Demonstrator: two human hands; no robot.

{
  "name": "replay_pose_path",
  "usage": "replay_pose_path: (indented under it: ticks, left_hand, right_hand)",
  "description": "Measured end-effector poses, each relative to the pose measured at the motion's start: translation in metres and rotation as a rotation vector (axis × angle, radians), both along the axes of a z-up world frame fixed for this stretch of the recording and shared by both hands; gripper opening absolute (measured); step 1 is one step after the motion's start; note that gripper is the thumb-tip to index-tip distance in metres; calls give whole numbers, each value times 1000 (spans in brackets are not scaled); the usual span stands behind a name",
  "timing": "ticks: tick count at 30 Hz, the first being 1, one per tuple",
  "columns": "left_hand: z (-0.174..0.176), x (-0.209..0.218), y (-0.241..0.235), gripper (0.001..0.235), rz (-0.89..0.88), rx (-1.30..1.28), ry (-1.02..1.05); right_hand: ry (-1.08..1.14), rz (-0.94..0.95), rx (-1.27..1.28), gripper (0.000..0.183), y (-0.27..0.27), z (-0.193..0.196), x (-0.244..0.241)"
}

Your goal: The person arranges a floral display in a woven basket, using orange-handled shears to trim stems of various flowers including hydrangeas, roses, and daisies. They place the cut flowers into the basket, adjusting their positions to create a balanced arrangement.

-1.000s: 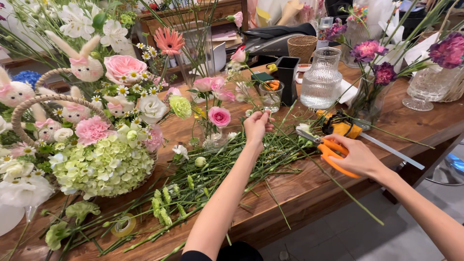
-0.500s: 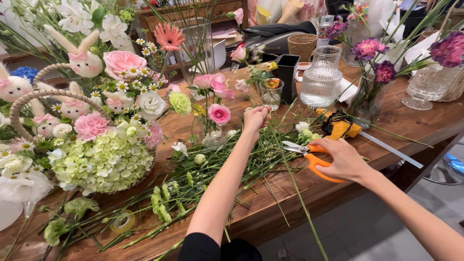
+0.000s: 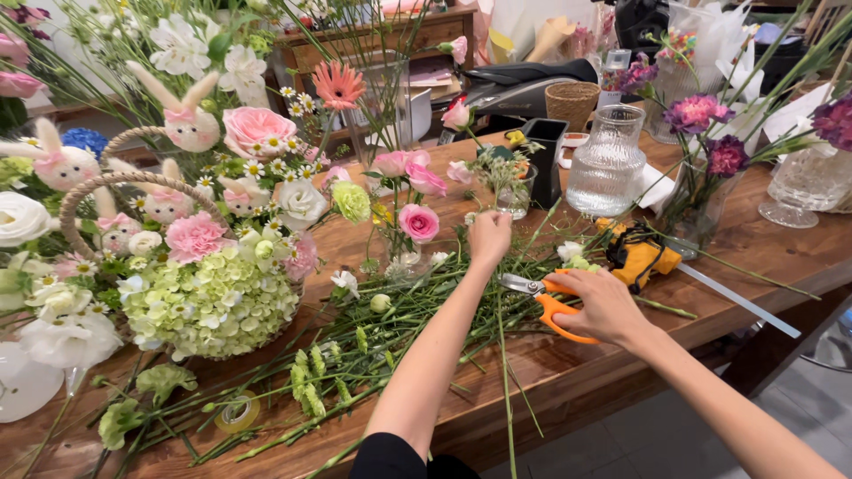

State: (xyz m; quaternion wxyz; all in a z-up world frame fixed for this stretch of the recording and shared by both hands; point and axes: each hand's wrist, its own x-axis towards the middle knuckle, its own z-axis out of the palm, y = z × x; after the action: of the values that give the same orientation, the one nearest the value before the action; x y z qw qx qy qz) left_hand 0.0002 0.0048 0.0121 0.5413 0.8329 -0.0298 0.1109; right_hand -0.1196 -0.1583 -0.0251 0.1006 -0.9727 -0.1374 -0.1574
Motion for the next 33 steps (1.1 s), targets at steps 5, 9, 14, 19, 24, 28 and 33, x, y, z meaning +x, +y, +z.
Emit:
replay_pose_path:
  ticks: [5, 9, 14, 19, 24, 28, 33]
  left_hand:
    - [0, -7, 7, 24, -87, 100, 53]
    - [5, -6, 18, 34, -33, 62, -35]
    - [14, -22, 31, 34, -69, -5, -221]
    - [25, -54, 52, 31, -198, 5, -401]
    - [10, -85, 98, 23, -260, 54, -443]
    - [-13, -103, 147, 25, -208, 73, -486]
    - [-24, -118, 204, 27, -94, 104, -510]
  right_hand:
    - [-12, -20, -45, 61, 11, -2, 10]
    - [-7, 28, -73, 64, 15, -2, 19]
    - [92, -94, -150, 66, 17, -12, 29]
    - [125, -143, 7, 61, 18, -13, 29]
    - [152, -180, 172, 57, 24, -8, 24]
    - [159, -70, 66, 60, 50, -7, 21]
    - [94, 22, 2, 62, 91, -1, 17]
